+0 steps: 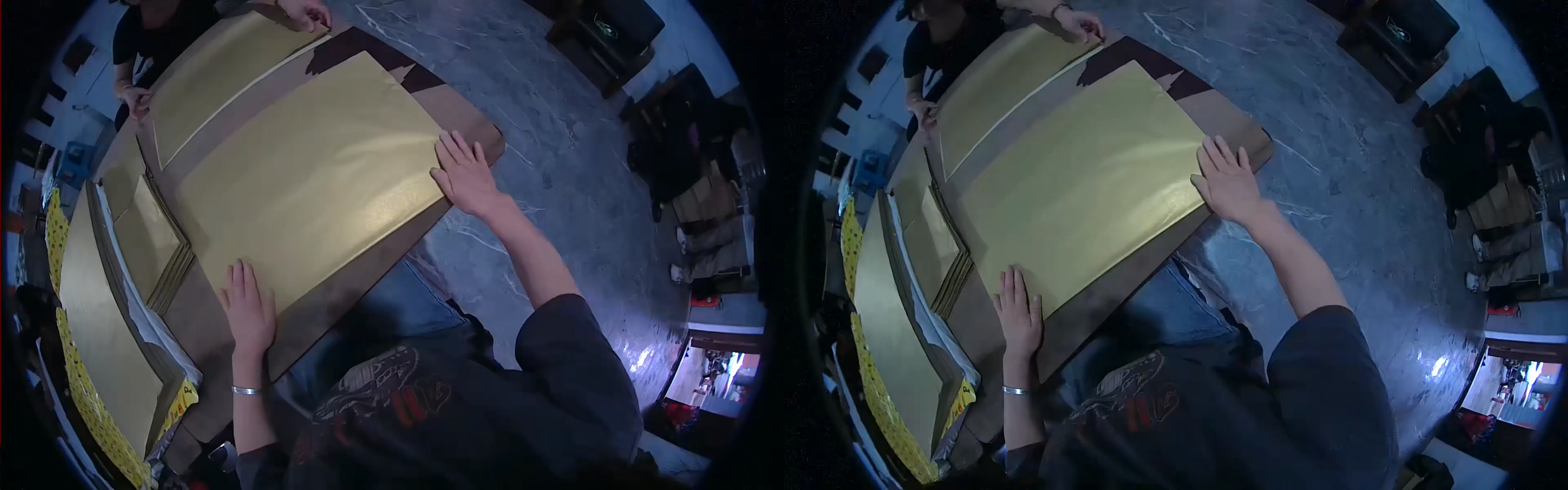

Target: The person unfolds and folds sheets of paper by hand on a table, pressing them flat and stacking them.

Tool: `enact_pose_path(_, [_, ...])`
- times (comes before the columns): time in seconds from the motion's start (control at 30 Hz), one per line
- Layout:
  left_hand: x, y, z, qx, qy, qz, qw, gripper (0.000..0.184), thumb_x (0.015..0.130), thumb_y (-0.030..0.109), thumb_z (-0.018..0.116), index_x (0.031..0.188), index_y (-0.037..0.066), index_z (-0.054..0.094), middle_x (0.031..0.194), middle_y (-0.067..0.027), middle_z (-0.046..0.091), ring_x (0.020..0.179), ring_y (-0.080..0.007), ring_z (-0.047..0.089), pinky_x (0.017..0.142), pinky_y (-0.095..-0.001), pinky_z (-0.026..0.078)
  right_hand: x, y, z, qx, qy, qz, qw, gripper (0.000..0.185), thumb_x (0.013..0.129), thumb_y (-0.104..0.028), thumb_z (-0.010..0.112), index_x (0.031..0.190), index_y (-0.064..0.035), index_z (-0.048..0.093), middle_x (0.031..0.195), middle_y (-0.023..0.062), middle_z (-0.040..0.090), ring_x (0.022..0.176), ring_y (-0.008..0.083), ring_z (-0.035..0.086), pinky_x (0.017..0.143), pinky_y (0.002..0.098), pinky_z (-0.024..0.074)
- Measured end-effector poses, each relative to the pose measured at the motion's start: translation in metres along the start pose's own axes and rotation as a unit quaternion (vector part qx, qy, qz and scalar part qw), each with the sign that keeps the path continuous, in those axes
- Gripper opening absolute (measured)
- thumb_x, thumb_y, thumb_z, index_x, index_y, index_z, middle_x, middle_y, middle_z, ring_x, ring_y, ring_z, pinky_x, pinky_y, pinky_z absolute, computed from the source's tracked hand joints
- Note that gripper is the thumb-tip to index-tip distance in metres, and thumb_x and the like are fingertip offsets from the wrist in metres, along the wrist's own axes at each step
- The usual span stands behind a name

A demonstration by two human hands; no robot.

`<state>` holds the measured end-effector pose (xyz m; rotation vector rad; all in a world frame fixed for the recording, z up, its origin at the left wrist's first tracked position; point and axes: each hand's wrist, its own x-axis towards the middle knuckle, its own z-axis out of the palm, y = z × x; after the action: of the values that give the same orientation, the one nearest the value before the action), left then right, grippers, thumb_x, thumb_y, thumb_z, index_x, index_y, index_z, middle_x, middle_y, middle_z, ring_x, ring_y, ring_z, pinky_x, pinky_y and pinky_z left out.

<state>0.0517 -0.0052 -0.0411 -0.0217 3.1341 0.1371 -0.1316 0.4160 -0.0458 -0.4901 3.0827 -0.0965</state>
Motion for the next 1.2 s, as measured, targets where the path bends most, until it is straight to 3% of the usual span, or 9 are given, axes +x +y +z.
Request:
enact_pose_path(0.1, [0.0,-0.003,0.004,0.022,0.001,0.004,1.0,0.065,0.093,0.026,0.053,0.148,-0.001,0.031,0.157,-0.0185,0.026,0.147,-0.0363,0.021,0.114,-0.0612,0.019,-0.003,-0.006,-0.01,-0.068,-0.007,0.006,0.998,0.064,0.101,-0.042,0.04,0.149,-0.0012,0.031,0.159,0.0146,0.024,0.15,0.0292,0.013,0.119,0.0548,0.0138])
enact_pose_path(0.2, [0.0,0.0,0.001,0.001,0.0,-0.006,1.0,0.064,0.093,0.027,0.053,0.147,0.0,0.032,0.157,-0.0183,0.027,0.147,-0.0366,0.022,0.115,-0.0608,0.019,-0.001,-0.055,-0.004,-0.021,-0.034,-0.041,0.998,0.068,0.099,-0.043,0.044,0.149,0.0007,0.029,0.159,0.0185,0.023,0.15,0.0313,0.012,0.119,0.0556,0.0127])
enact_pose_path(0.47, [-0.001,-0.005,0.005,0.015,0.0,0.006,1.0,0.06,0.094,0.026,0.049,0.146,-0.001,0.035,0.156,-0.0204,0.028,0.146,-0.0381,0.022,0.114,-0.0608,0.021,-0.022,-0.273,0.039,0.173,0.009,-0.347,0.922,0.063,0.096,-0.035,0.047,0.142,0.0074,0.04,0.154,0.0244,0.03,0.148,0.0362,0.018,0.117,0.0573,0.0159])
enact_pose_path(0.57, [-0.001,-0.009,0.003,0.007,0.0,0.009,1.0,0.058,0.096,0.024,0.046,0.146,-0.002,0.035,0.156,-0.0202,0.028,0.146,-0.0385,0.022,0.113,-0.0608,0.022,-0.026,-0.284,0.029,0.149,0.023,-0.38,0.912,0.06,0.092,-0.028,0.048,0.141,0.0069,0.042,0.152,0.0239,0.034,0.147,0.036,0.021,0.116,0.0579,0.0179])
enact_pose_path(0.67, [-0.003,-0.01,0.003,0.01,0.0,-0.002,1.0,0.057,0.096,0.024,0.045,0.146,-0.001,0.036,0.157,-0.0194,0.028,0.147,-0.038,0.022,0.113,-0.0604,0.022,-0.027,-0.244,0.018,0.192,-0.009,-0.334,0.923,0.061,0.094,-0.03,0.048,0.142,0.0059,0.04,0.154,0.0233,0.031,0.148,0.0346,0.019,0.117,0.0581,0.015])
enact_pose_path(0.87, [-0.004,-0.01,0.0,0.012,0.005,0.004,1.0,0.054,0.095,0.024,0.048,0.145,0.004,0.041,0.157,-0.0185,0.028,0.147,-0.0379,0.022,0.113,-0.0618,0.022,-0.025,-0.115,0.005,0.061,-0.05,-0.112,0.991,0.066,0.099,-0.039,0.041,0.148,0.0029,0.028,0.16,0.0203,0.018,0.15,0.0333,0.011,0.118,0.058,0.0141])
enact_pose_path(0.93, [-0.005,-0.011,-0.001,0.007,0.008,0.01,1.0,0.052,0.095,0.023,0.05,0.144,0.006,0.043,0.157,-0.0183,0.028,0.146,-0.0381,0.022,0.112,-0.0623,0.023,-0.027,-0.071,0.0,0.045,-0.046,-0.044,0.997,0.064,0.101,-0.041,0.036,0.151,-0.0007,0.027,0.161,0.017,0.016,0.15,0.0328,0.01,0.119,0.0569,0.0086])
enact_pose_path(1.0, [-0.006,-0.01,-0.001,0.004,0.012,0.017,1.0,0.051,0.095,0.022,0.051,0.143,0.009,0.045,0.156,-0.0182,0.029,0.146,-0.0383,0.023,0.112,-0.0628,0.023,-0.026,-0.03,0.008,-0.003,-0.011,0.017,1.0,0.064,0.102,-0.04,0.035,0.151,-0.0011,0.025,0.161,0.0172,0.016,0.15,0.0339,0.01,0.117,0.059,0.0139])
enact_pose_path(1.2, [-0.014,-0.015,-0.005,-0.025,0.032,0.026,0.999,0.045,0.093,0.023,0.057,0.136,0.011,0.053,0.153,-0.018,0.033,0.143,-0.0399,0.029,0.112,-0.0623,0.024,-0.024,0.038,0.006,0.006,0.005,0.128,0.992,0.061,0.103,-0.042,0.033,0.153,-0.0092,0.027,0.162,0.0158,0.016,0.15,0.0344,0.009,0.117,0.0603,0.0129])
